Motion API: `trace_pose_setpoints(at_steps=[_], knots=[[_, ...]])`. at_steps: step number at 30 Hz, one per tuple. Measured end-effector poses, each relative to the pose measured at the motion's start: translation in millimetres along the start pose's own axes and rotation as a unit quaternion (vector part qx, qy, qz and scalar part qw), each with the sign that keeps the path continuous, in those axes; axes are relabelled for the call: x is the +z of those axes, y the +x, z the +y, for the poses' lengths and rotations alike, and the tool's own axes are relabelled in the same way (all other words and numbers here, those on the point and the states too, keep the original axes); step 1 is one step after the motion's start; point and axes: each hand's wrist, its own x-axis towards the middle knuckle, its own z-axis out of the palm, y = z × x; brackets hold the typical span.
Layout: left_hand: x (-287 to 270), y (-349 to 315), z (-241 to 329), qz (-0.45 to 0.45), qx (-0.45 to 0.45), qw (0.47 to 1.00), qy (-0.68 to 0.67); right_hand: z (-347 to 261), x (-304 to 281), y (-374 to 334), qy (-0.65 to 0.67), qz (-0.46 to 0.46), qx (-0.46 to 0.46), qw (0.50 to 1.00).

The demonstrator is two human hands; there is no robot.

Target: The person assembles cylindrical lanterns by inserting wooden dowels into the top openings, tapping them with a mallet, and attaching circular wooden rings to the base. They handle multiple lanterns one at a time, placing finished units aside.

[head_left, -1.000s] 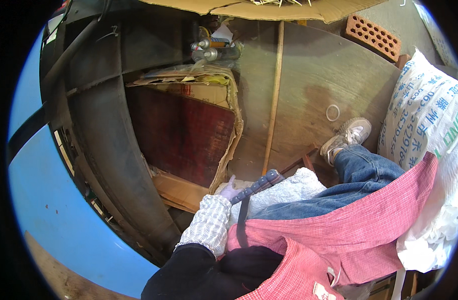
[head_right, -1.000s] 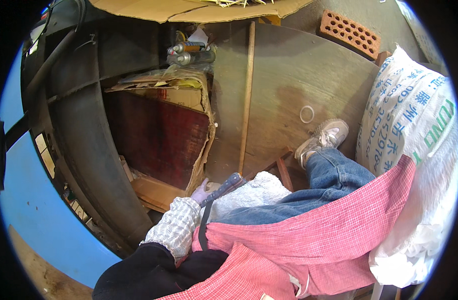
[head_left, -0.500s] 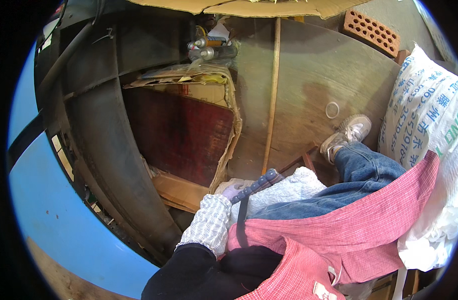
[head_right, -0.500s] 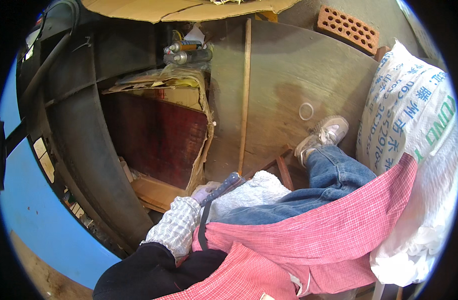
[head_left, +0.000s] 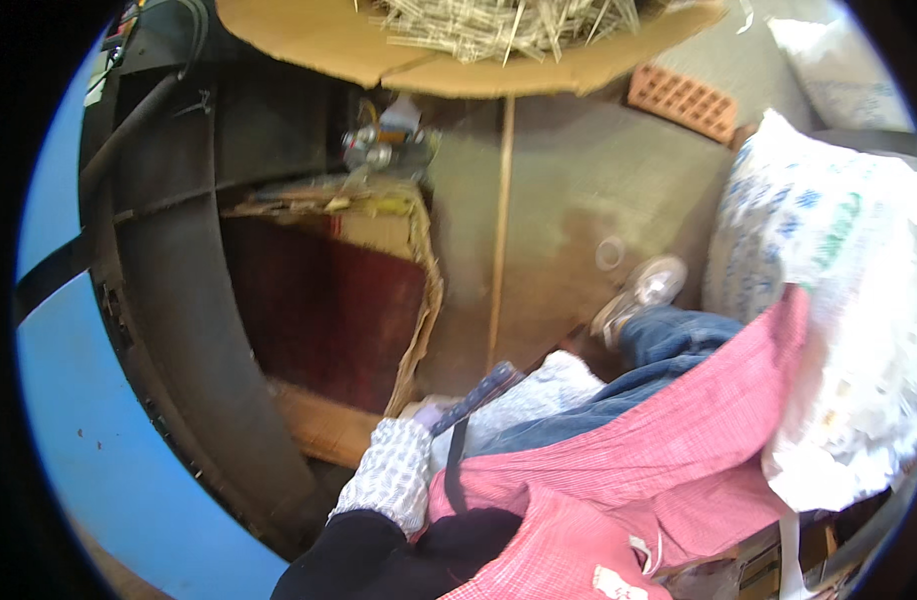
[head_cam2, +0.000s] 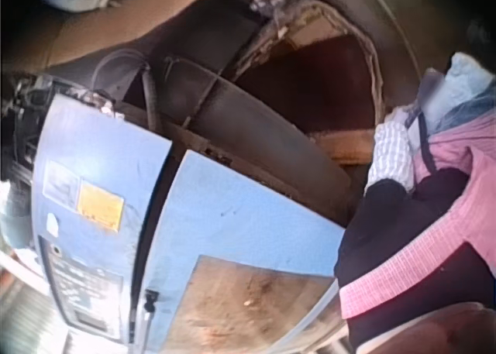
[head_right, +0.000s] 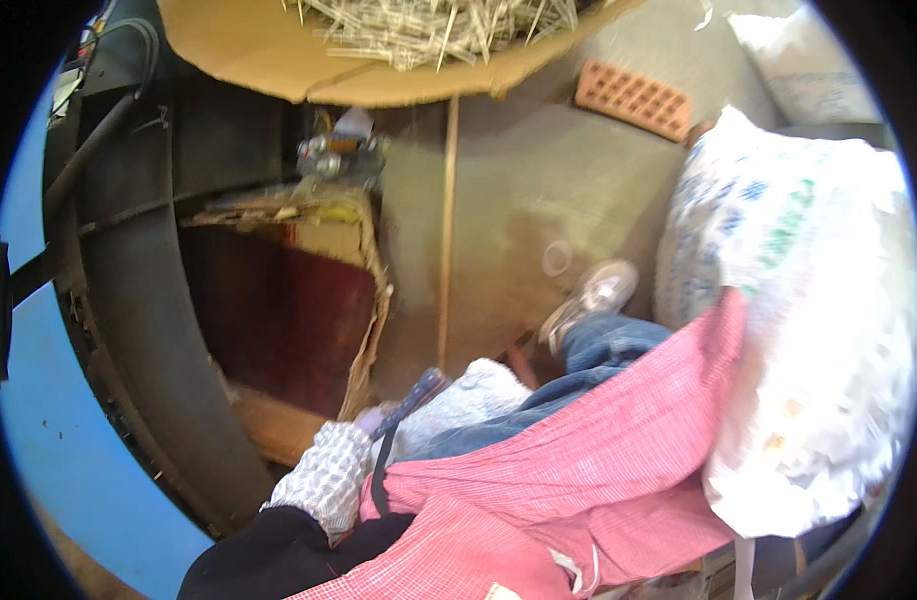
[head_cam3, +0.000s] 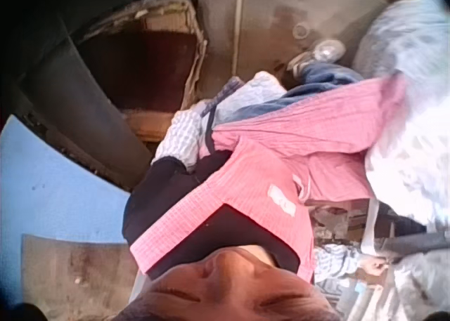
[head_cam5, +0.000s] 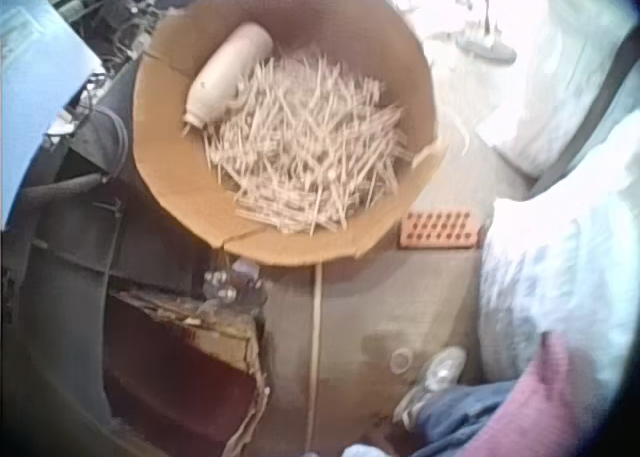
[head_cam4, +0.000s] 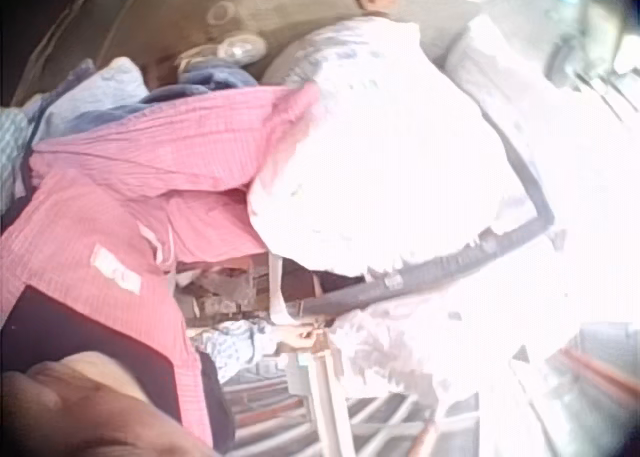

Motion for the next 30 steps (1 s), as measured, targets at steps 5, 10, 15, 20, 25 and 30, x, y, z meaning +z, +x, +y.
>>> trace_pose_setpoints(at_steps=[5, 10, 15, 20, 25, 30], knots=[[23, 50, -35, -0.015, 0.036, 0.989, -0.141, -19, -56, -2, 0.000, 0.098, -0.005, 0.995], [-12, 72, 14, -0.031, 0.132, 0.986, -0.100, 91, -14, -65, 0.074, 0.055, 0.181, 0.979], [-48, 167, 68, 0.021, 0.117, 0.993, 0.030, -17, -69, -57, 0.148, 0.204, 0.183, 0.950], [-76, 195, 141, 0.117, 0.163, 0.979, -0.044, -140, -157, -33, 0.131, 0.186, 0.146, 0.963], [-91, 200, 136, 0.155, 0.189, 0.966, -0.086, -171, -207, -40, 0.114, 0.168, 0.130, 0.971], [-96, 199, 119, 0.203, 0.211, 0.944, -0.150, -201, -205, -19, 0.119, 0.139, 0.068, 0.981]])
